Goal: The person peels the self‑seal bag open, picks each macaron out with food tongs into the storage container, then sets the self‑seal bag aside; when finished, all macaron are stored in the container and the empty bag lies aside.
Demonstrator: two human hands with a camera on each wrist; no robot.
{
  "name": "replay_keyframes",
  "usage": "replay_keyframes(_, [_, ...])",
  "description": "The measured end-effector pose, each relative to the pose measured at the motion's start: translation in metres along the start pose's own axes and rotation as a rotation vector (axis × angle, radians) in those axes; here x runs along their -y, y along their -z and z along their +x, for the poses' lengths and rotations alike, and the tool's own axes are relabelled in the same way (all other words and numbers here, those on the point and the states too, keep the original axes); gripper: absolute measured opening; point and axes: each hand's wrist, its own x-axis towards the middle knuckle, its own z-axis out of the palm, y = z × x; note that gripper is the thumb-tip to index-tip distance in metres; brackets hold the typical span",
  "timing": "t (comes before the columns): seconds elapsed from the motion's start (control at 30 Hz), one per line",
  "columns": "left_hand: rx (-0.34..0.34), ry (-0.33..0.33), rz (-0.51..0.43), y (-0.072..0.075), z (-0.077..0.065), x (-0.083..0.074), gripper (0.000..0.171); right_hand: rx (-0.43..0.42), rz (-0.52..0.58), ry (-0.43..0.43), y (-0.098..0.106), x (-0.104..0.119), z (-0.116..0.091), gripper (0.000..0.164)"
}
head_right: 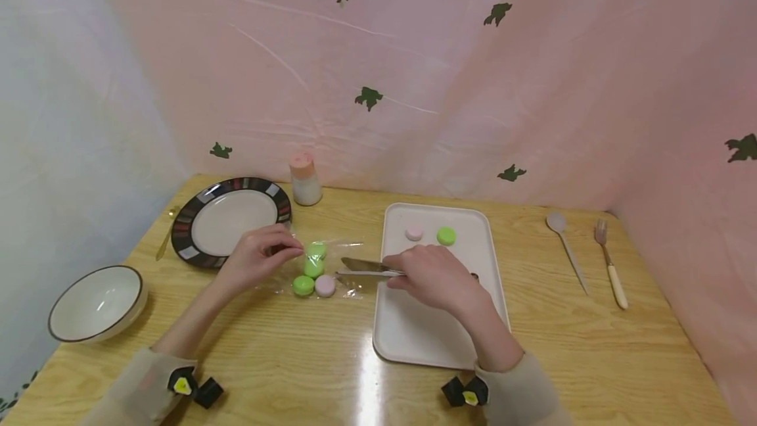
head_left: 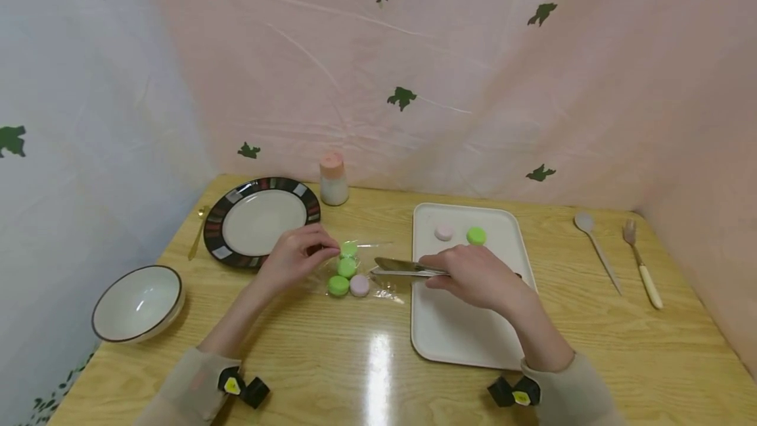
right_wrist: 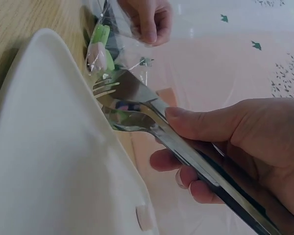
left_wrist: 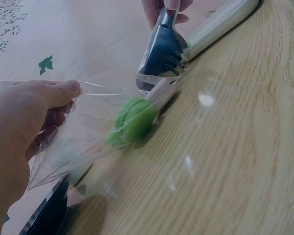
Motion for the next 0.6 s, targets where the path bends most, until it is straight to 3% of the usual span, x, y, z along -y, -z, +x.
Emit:
replay_keyframes(0.3, [0.004, 0.003, 0.011, -0.0003, 0.0005, -0.0009, 0.004, 0.045, 0.063, 0.003, 0.0032, -0.0017, -0.003, 0.026])
replay_keyframes(0.6, [0.0, 0.001, 0.005, 0.0003, -0.0001, -0.0017, 0.004, 0.049, 0.072, 0.034, 0.004, 0.0015, -0.0017, 0.026])
